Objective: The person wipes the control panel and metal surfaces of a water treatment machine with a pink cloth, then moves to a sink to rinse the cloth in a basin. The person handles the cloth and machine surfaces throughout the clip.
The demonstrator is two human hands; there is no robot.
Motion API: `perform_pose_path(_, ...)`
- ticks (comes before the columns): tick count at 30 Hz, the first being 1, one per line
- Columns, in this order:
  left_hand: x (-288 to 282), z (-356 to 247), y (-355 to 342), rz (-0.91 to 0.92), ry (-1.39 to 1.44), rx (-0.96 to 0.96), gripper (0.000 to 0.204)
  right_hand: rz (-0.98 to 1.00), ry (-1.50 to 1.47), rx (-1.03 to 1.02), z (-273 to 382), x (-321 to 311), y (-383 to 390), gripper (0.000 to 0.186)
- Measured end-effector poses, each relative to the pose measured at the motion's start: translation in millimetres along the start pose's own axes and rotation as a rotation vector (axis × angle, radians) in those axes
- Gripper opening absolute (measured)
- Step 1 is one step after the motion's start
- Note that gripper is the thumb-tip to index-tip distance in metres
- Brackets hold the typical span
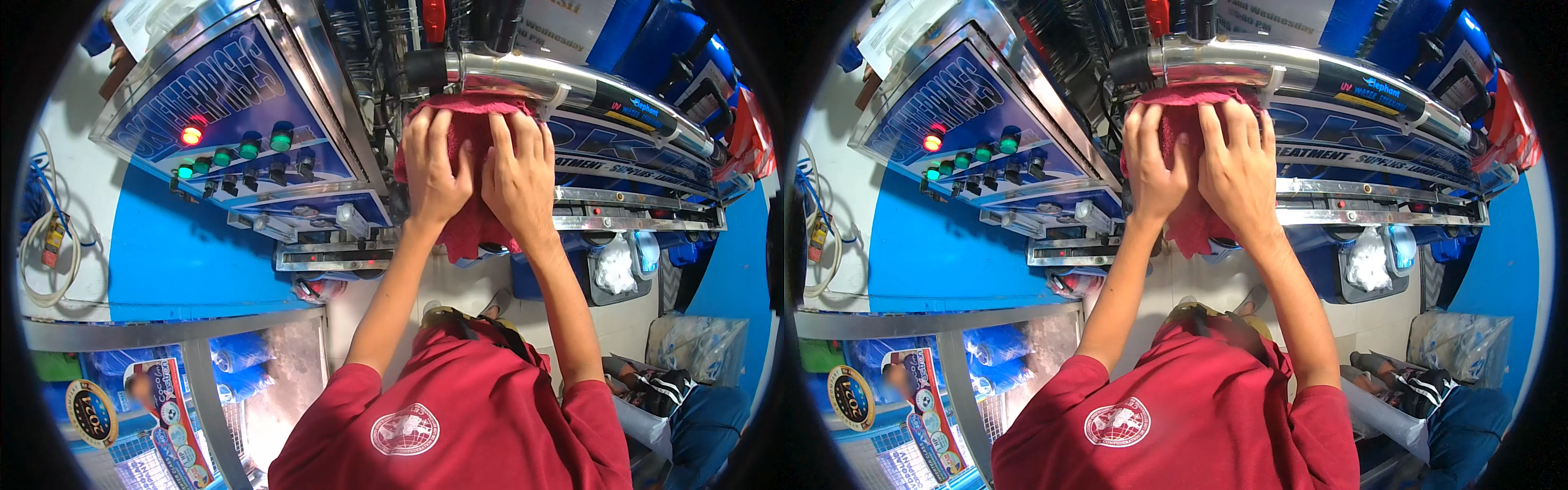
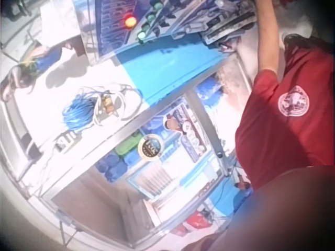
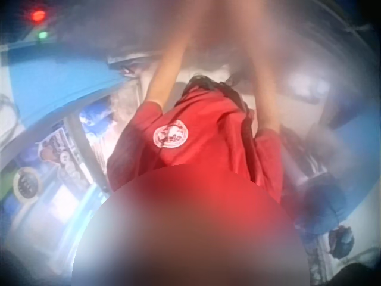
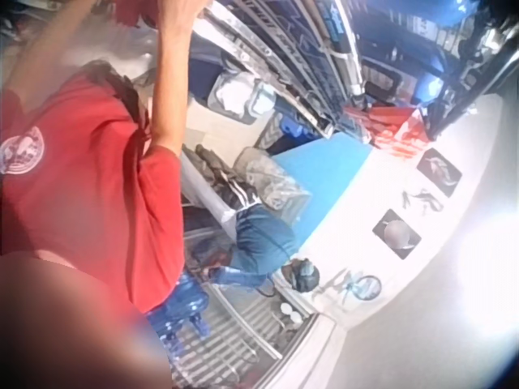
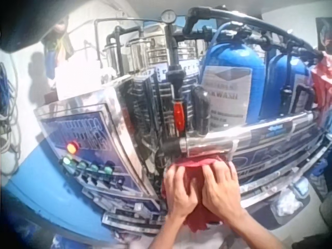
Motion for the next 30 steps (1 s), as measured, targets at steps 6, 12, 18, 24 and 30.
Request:
perform_pose_path(6,-3,2,-20,0.019,0.016,-0.028,0.047,-0.072,0.021,0.022,2,-8,-4,0.050)
perform_pose_path(12,-4,10,-33,0.008,0.057,-0.041,0.038,-0.018,-0.005,-0.138,9,6,0,0.055)
perform_pose_path(18,22,50,-46,0.089,1.038,-0.450,0.026,0.028,0.030,0.032,-1,9,-3,0.067)
perform_pose_path(24,31,67,-52,0.122,1.244,-0.572,0.019,-0.017,0.102,0.108,4,7,-13,0.061)
perform_pose_path(30,29,68,-61,0.132,1.229,-0.541,0.019,-0.060,0.107,0.246,13,12,-16,0.056)
Point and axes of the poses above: each hand's wrist, its own y-axis away from the middle knuckle, its own x-axis out of the palm, z = x × y, the point moved 8 cm from there along -y, towards the middle knuckle, and after that the axes turned 9 degrees about z, right-handed, at the moved point
